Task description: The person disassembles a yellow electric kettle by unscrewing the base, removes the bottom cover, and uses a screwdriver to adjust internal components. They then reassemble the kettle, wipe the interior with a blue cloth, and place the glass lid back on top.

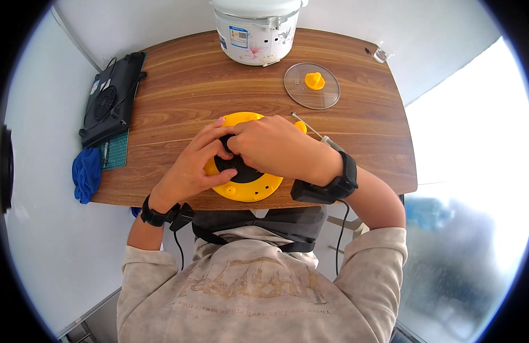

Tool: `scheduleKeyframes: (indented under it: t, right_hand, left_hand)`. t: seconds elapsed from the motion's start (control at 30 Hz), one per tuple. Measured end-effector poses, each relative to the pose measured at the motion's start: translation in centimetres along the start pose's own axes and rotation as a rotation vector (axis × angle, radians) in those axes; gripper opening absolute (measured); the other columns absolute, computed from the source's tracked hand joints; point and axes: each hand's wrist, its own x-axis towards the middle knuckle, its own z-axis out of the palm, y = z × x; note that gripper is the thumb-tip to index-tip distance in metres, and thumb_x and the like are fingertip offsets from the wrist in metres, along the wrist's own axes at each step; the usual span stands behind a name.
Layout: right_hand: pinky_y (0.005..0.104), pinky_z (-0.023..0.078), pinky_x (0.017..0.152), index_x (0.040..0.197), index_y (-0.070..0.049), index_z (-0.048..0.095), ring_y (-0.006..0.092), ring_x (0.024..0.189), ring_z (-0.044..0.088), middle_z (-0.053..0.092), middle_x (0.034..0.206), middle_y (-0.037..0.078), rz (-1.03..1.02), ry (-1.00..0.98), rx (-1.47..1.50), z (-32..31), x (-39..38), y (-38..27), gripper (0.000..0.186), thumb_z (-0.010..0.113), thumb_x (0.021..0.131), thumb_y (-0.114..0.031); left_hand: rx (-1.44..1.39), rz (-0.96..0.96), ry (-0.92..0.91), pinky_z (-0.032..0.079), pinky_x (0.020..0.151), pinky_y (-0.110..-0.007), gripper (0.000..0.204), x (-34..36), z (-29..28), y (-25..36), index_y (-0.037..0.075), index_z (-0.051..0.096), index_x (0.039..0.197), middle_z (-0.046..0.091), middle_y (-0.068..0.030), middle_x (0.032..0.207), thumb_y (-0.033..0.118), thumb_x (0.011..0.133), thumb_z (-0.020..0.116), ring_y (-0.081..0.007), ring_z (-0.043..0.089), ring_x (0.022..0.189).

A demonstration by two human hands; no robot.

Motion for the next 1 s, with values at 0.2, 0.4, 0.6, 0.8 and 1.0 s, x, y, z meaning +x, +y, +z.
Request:
scheduleKeyframes:
  t: [0.2,0.4,0.6,0.8,1.0]
  right_hand:
    - [0.0416,0.054,0.065,0.09,-0.006,0.068,0.0314,0.074,0.068,0.069,0.085,0.01,-0.015,0.132,-0.048,0.0,0.0,0.1,0.022,0.066,0.093,-0.028]
    - [0.0425,0.052,0.065,0.092,-0.005,0.071,0.0304,0.072,0.067,0.069,0.081,0.011,0.194,0.23,-0.011,-2.3,-2.1,1.1,0.028,0.064,0.096,-0.032]
    - [0.0376,0.052,0.064,0.095,-0.005,0.073,0.0274,0.07,0.066,0.071,0.079,0.012,0.514,0.328,0.053,-1.8,-6.8,4.2,0.022,0.066,0.095,-0.026]
    - [0.0355,0.052,0.065,0.092,-0.004,0.073,0.0267,0.07,0.067,0.071,0.079,0.013,0.763,0.309,0.065,1.2,-11.5,6.7,0.019,0.068,0.093,-0.022]
    - [0.038,0.053,0.069,0.098,-0.003,0.069,0.0273,0.075,0.068,0.071,0.085,0.012,0.813,0.298,0.052,4.5,-14.2,8.1,0.016,0.067,0.091,-0.017]
  left_hand:
    - [0.003,-0.018,-0.009,0.035,0.119,-0.043,0.026,-0.1,0.1,0.0,0.005,0.06,0.093,0.05,-0.012,0.147,0.02,0.084,0.079,-0.0345,0.033,0.149]
    - [-0.006,-0.006,-0.016,0.033,0.12,-0.044,0.025,-0.3,0.1,-0.2,0.009,0.06,0.095,0.049,-0.0112,0.149,0.019,0.083,0.079,-0.0336,0.03,0.151]
    - [0.096,0.026,-0.031,0.036,0.12,-0.046,0.026,-0.1,0.2,0.2,0.019,0.072,0.112,0.051,-0.01,0.147,0.02,0.086,0.077,-0.0349,0.033,0.149]
    - [0.16,0.078,0.004,0.039,0.117,-0.048,0.025,-0.2,0.3,0.1,0.021,0.079,0.111,0.054,-0.0109,0.145,0.019,0.086,0.076,-0.0369,0.039,0.147]
    - [0.13,0.062,0.002,0.039,0.117,-0.049,0.025,0.1,0.2,0.2,0.022,0.079,0.111,0.054,-0.011,0.146,0.02,0.086,0.076,-0.0369,0.038,0.147]
